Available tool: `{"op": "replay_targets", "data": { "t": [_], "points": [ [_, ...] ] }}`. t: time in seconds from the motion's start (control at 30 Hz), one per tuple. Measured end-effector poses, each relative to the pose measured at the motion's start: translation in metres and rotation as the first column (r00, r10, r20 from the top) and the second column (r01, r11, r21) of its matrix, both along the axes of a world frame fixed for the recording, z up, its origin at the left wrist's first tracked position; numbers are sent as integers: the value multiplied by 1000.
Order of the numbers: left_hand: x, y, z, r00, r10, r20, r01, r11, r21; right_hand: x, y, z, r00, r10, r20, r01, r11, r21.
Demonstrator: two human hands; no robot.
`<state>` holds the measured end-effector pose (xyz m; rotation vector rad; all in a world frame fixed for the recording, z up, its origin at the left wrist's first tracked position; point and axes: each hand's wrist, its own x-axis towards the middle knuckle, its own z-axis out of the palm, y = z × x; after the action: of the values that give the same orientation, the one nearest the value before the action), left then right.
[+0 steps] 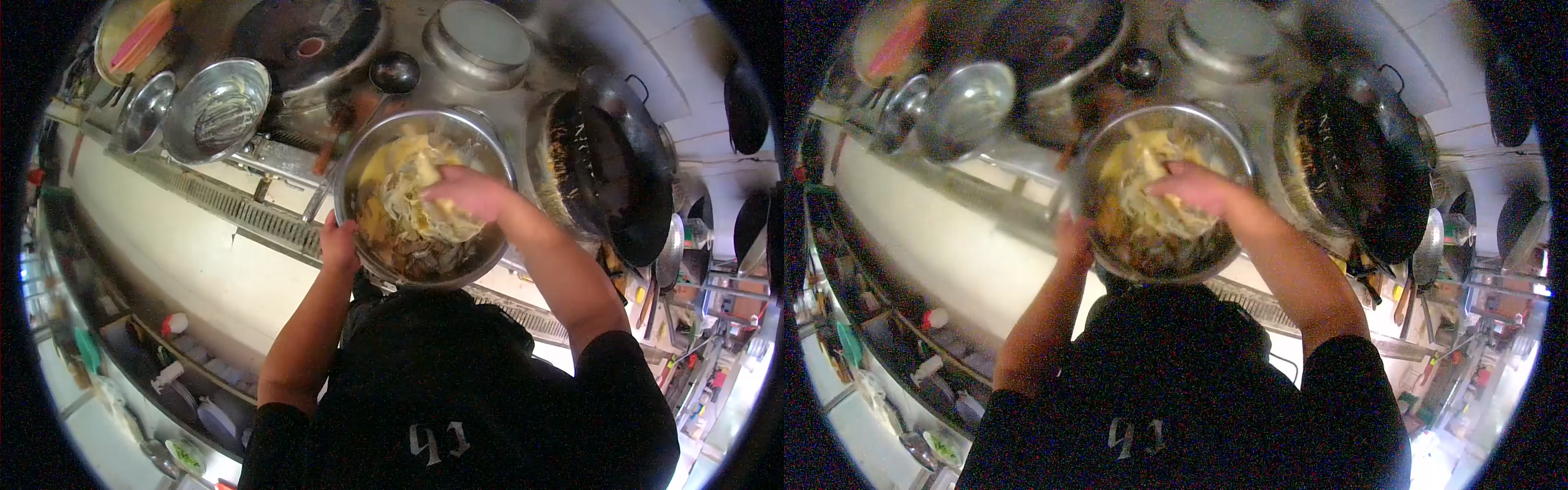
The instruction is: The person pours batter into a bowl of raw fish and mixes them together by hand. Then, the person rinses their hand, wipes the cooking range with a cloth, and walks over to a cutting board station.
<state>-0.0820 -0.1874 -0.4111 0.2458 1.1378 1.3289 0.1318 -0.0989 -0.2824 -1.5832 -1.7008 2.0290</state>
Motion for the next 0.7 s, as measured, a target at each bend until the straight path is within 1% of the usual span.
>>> {"op": "replay_targets", "data": {
  "t": [0.03,0.07,0.1,0.13,0.2,0.23,0.27,0.3,0.33,0.37,0.4,0.43,0.5,0.53,0.6,0.63,0.67,0.7],
  "points": [
    [1,1,4,1000,1,5,-1,1000,2,-7,-3,1,1000,1,5,-1,1000,2],
    [3,2,8,1000,14,16,-14,1000,-4,-13,-11,1,988,96,122,-116,979,167],
    [3,3,10,999,27,26,-26,1000,-10,-19,-18,2,953,168,250,-244,919,311],
    [4,4,11,999,28,30,-28,1000,-8,-24,-25,-1,952,169,254,-246,918,312],
    [4,5,13,996,32,78,-34,999,21,-29,-41,-11,867,238,438,-375,890,258],
    [4,6,10,996,32,81,-34,999,22,-27,-47,-13,839,295,457,-457,838,297],
    [3,7,5,999,25,29,-25,1000,1,-22,-44,-18,838,294,460,-458,838,297],
    [3,8,2,1000,16,-24,-17,1000,-22,-15,-37,-26,794,343,502,-503,834,227],
    [4,8,6,1000,16,-22,-16,1000,-23,-6,-29,-38,747,393,536,-544,825,153],
    [6,6,15,998,15,-54,-16,1000,-21,10,-13,-66,720,317,618,-550,803,229],
    [8,4,21,996,14,-88,-16,1000,-19,19,-6,-66,751,146,644,-425,853,303],
    [9,4,23,996,12,-88,-14,1000,-21,29,1,-65,756,-31,654,-294,876,382],
    [12,5,25,957,-29,-290,38,999,28,70,26,-132,615,-60,786,-339,880,333],
    [14,6,29,956,-30,-291,40,999,28,75,25,-132,616,-61,785,-337,880,333],
    [17,7,39,884,-40,-466,64,997,36,81,19,-133,710,-118,694,-211,905,370],
    [18,7,48,882,-43,-469,66,997,33,88,19,-153,712,-117,692,-208,906,368],
    [20,8,58,856,-58,-514,76,997,15,97,19,-190,689,20,724,-317,907,276],
    [21,8,63,827,-73,-557,86,996,-2,92,17,-189,650,157,743,-422,888,182]
  ]
}}
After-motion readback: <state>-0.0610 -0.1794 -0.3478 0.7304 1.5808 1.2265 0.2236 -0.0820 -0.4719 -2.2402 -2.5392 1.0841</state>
